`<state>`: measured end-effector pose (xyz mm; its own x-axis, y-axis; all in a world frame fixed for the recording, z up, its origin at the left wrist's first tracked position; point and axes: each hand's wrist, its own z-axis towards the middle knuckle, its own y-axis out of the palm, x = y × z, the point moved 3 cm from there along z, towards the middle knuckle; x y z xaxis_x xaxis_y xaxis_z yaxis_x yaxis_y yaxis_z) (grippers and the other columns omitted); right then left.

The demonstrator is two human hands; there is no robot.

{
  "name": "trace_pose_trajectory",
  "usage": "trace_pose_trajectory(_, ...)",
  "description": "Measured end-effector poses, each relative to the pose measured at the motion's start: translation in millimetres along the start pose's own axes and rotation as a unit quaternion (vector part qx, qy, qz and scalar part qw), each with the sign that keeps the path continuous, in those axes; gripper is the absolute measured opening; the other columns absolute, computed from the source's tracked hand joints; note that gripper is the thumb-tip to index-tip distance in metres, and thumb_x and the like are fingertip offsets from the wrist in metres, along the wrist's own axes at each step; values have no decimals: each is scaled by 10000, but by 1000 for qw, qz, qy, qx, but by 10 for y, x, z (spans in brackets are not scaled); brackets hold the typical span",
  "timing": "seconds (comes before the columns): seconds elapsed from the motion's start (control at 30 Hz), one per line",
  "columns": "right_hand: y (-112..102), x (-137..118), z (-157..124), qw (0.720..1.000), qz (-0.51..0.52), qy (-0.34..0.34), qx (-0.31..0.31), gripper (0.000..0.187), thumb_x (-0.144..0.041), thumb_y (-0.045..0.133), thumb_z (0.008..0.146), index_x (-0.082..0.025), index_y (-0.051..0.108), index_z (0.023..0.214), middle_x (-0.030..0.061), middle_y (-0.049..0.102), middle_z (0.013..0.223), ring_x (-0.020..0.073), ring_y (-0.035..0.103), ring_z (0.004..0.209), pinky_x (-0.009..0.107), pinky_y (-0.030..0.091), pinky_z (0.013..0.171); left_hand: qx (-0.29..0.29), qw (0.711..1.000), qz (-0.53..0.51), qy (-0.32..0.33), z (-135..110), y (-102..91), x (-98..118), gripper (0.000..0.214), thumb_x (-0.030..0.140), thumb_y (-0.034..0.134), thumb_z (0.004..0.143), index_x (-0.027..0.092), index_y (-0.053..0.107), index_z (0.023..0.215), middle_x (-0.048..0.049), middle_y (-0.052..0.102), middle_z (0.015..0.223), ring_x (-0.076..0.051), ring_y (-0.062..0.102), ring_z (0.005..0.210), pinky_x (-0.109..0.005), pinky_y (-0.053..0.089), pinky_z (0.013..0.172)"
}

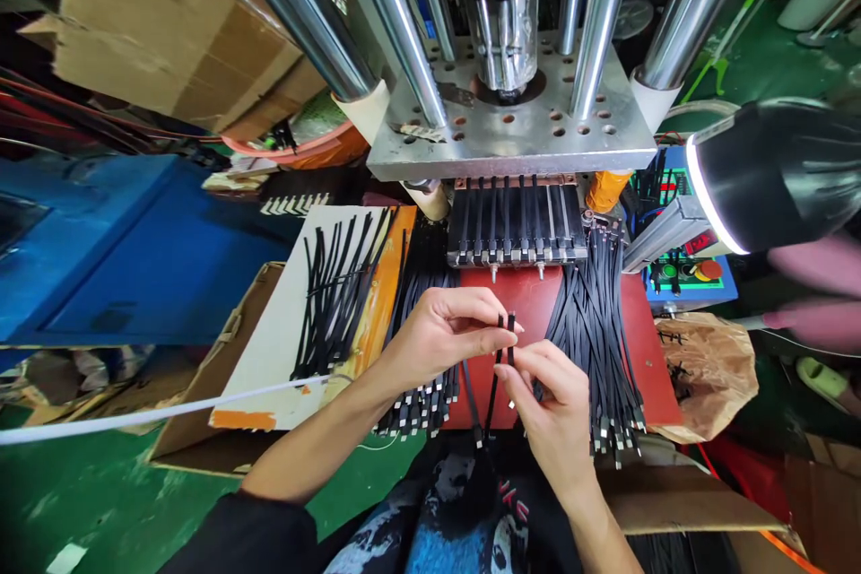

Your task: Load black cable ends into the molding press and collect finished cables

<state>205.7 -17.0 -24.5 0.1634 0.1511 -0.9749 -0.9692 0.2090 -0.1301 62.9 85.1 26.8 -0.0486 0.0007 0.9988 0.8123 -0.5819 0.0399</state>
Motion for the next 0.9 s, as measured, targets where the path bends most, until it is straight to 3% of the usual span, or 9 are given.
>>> trace_pose_trajectory(0.13, 99, 106, 14, 997, 1, 75, -34, 258, -325, 693, 998, -212, 619, 779, -36, 502, 723, 115, 449, 633, 256, 364, 577, 26, 995, 83, 46, 168, -51, 31, 293, 415, 846, 873, 149, 779, 767, -30, 714, 763, -133, 627, 707, -247, 486, 675)
trace_pose_trajectory(0.23, 106, 209, -115, 975, 10, 154, -159, 336, -403, 637, 1028, -207, 583, 761, -31, 524, 707, 121, 489, 628, 255, 386, 576, 76, 986, 127, 72, 448, -182, 7, 264, 372, 789, 907, 154, 748, 762, 8, 654, 703, -112, 555, 636, -240, 431, 615)
trace_pose_trajectory(0.33, -118, 147, -61, 945, -23, 181, -271, 353, -447, 615, 1038, -199, 625, 788, -7, 601, 750, 142, 560, 686, 259, 436, 618, 90, 974, 185, 93, 872, -305, -100, 283, 364, 724, 939, 153, 710, 751, 30, 600, 656, -108, 515, 597, -243, 385, 583)
trace_pose_trajectory(0.4, -392, 38, 230, 942, -73, 164, -282, 364, -482, 635, 1025, -197, 659, 799, 1, 615, 753, 152, 585, 706, 261, 459, 635, 86, 957, 253, 110, 1182, -339, -190, 273, 324, 721, 933, 154, 686, 723, 31, 602, 647, -115, 540, 610, -248, 390, 607)
trace_pose_trajectory(0.53, -834, -75, 1223, 965, -125, 101, -206, 392, -566, 711, 952, -201, 691, 810, -7, 627, 674, 125, 537, 541, 251, 421, 516, 129, 916, 363, 112, 1608, -334, -309, 259, 241, 705, 947, 159, 664, 705, -10, 676, 690, -152, 640, 677, -274, 474, 699)
trace_pose_trajectory(0.67, -809, 87, 2024, 970, -131, 39, -199, 428, -616, 744, 902, -194, 702, 844, 17, 690, 732, 106, 491, 491, 257, 374, 479, 192, 914, 343, 95, 1497, -347, -334, 201, 311, 625, 1019, 141, 697, 1099, -93, 776, 960, -182, 750, 801, -295, 590, 777)
trace_pose_trajectory(0.77, -673, 239, 2307, 963, -126, 15, -238, 450, -630, 732, 896, -189, 688, 822, 29, 696, 750, 119, 530, 522, 270, 400, 515, 69, 895, 387, 209, 1195, -294, -327, 408, 304, 594, 1027, 152, 582, 1406, -173, 694, 1376, -243, 732, 1190, -397, 603, 1037)
trace_pose_trajectory(0.83, -621, 296, 2399, 959, -142, -2, -244, 443, -625, 732, 894, -195, 670, 802, 10, 667, 687, 125, 531, 521, 278, 400, 539, -44, 837, 472, 274, 1012, -240, -355, 418, 285, 619, 1013, 175, 598, 1416, -181, 602, 1521, -295, 607, 1402, -495, 514, 1189)
trace_pose_trajectory(0.9, -604, 315, 2446, 957, -180, -24, -228, 431, -610, 715, 911, -203, 659, 781, -16, 615, 602, 127, 515, 504, 282, 387, 561, -107, 774, 554, 287, 916, -202, -392, 377, 262, 620, 1017, 166, 634, 1381, -185, 594, 1535, -320, 529, 1480, -548, 458, 1238)
